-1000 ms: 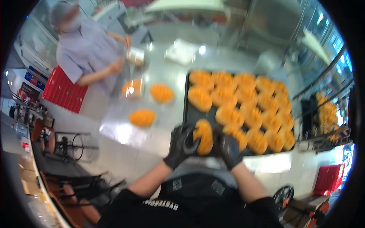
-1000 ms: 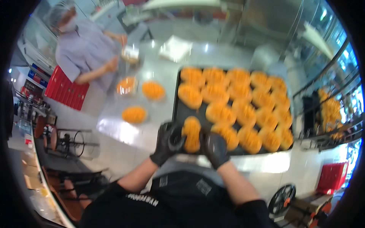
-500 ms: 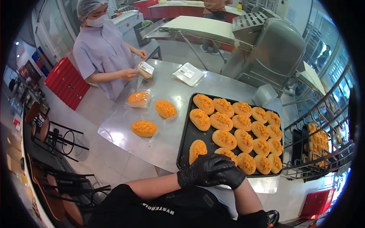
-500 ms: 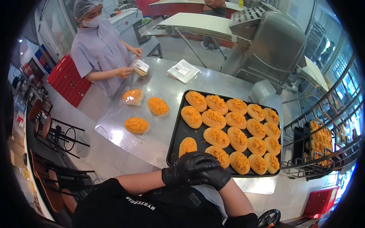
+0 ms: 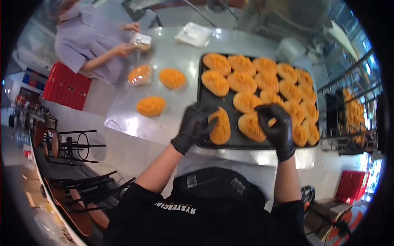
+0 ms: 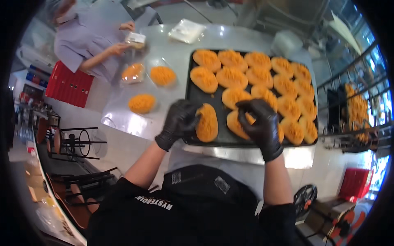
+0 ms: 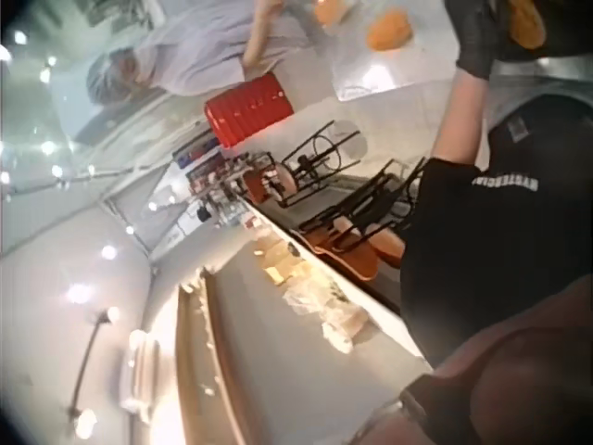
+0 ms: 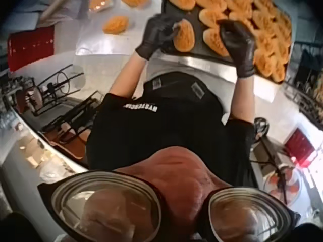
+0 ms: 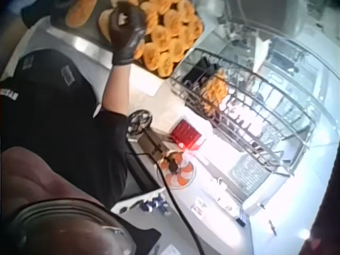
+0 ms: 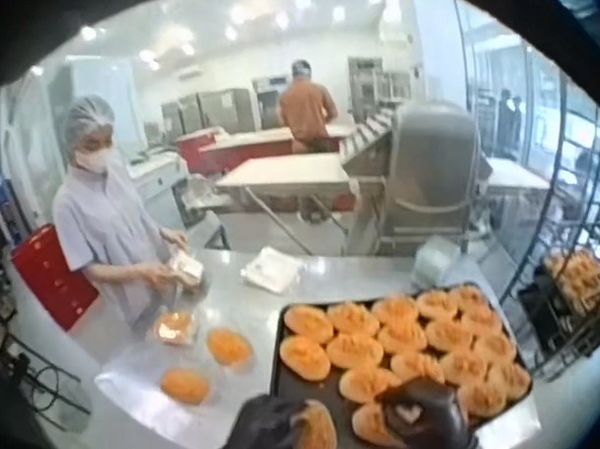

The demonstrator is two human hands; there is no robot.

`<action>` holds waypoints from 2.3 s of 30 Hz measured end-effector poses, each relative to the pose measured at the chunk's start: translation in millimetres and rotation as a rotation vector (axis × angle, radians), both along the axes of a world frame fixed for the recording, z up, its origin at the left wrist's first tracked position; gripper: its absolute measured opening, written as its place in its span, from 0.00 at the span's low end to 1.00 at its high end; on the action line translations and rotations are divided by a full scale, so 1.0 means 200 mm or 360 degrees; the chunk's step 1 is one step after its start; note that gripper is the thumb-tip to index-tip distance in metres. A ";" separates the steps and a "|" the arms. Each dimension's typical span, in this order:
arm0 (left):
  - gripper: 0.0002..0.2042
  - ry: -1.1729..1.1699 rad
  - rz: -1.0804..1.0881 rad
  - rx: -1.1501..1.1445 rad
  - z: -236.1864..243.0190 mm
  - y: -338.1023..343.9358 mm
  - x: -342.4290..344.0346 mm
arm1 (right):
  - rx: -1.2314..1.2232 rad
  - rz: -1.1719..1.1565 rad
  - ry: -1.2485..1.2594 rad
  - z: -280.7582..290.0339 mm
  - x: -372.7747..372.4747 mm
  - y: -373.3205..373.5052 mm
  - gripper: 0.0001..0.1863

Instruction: Arrange and inspect pastries on a baking sheet in a commercial kitchen setting.

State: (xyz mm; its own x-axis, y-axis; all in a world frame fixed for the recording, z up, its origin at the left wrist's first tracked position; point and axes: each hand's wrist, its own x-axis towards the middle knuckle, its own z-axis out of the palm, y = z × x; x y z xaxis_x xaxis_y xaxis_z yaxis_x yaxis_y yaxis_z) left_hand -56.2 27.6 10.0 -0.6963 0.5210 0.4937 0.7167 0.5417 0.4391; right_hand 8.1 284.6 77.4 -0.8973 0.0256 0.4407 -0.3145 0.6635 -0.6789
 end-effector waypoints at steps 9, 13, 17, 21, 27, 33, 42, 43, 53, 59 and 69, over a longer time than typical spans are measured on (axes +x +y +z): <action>0.10 -0.0345 0.0092 0.0269 -0.01 0.02 0.04 | 0.0287 0.0001 -0.0970 -0.29 0.09 -0.16 0.11; 0.08 -0.0270 -0.0163 -0.0006 -0.01 0.07 -0.04 | 0.0159 -0.0027 -0.0751 -0.39 0.13 -0.25 0.15; 0.09 -0.0351 -0.0251 -0.0270 -0.03 0.14 -0.13 | 0.0280 -0.0033 -0.0627 -0.42 0.14 -0.30 0.15; 0.10 -0.0344 -0.0337 -0.0491 -0.03 0.17 -0.20 | 0.0384 -0.0045 -0.0614 -0.40 0.14 -0.31 0.15; 0.10 -0.0332 -0.0338 -0.0457 -0.05 0.19 -0.24 | 0.0429 -0.0034 -0.0543 -0.43 0.12 -0.33 0.16; 0.11 -0.0482 -0.0224 -0.0610 -0.03 0.19 -0.25 | 0.0405 0.0000 -0.0529 -0.46 0.12 -0.33 0.16; 0.09 -0.0259 -0.0247 -0.0431 -0.07 0.16 -0.25 | 0.0208 0.0047 -0.0697 -0.44 0.11 -0.27 0.17; 0.08 -0.0268 -0.0267 -0.0371 -0.07 0.15 -0.25 | 0.0203 0.0039 -0.0701 -0.44 0.10 -0.26 0.17; 0.10 -0.0192 0.0109 0.0069 -0.07 -0.03 -0.07 | 0.0149 0.0052 -0.0632 -0.44 0.09 -0.30 0.18; 0.11 -0.0311 0.0296 0.0155 -0.17 -0.01 0.06 | 0.0221 0.0162 -0.0896 -0.41 0.05 -0.30 0.19; 0.16 -0.0056 0.0308 0.0092 -0.20 -0.05 0.04 | 0.0050 0.0073 -0.0797 -0.44 0.05 -0.28 0.21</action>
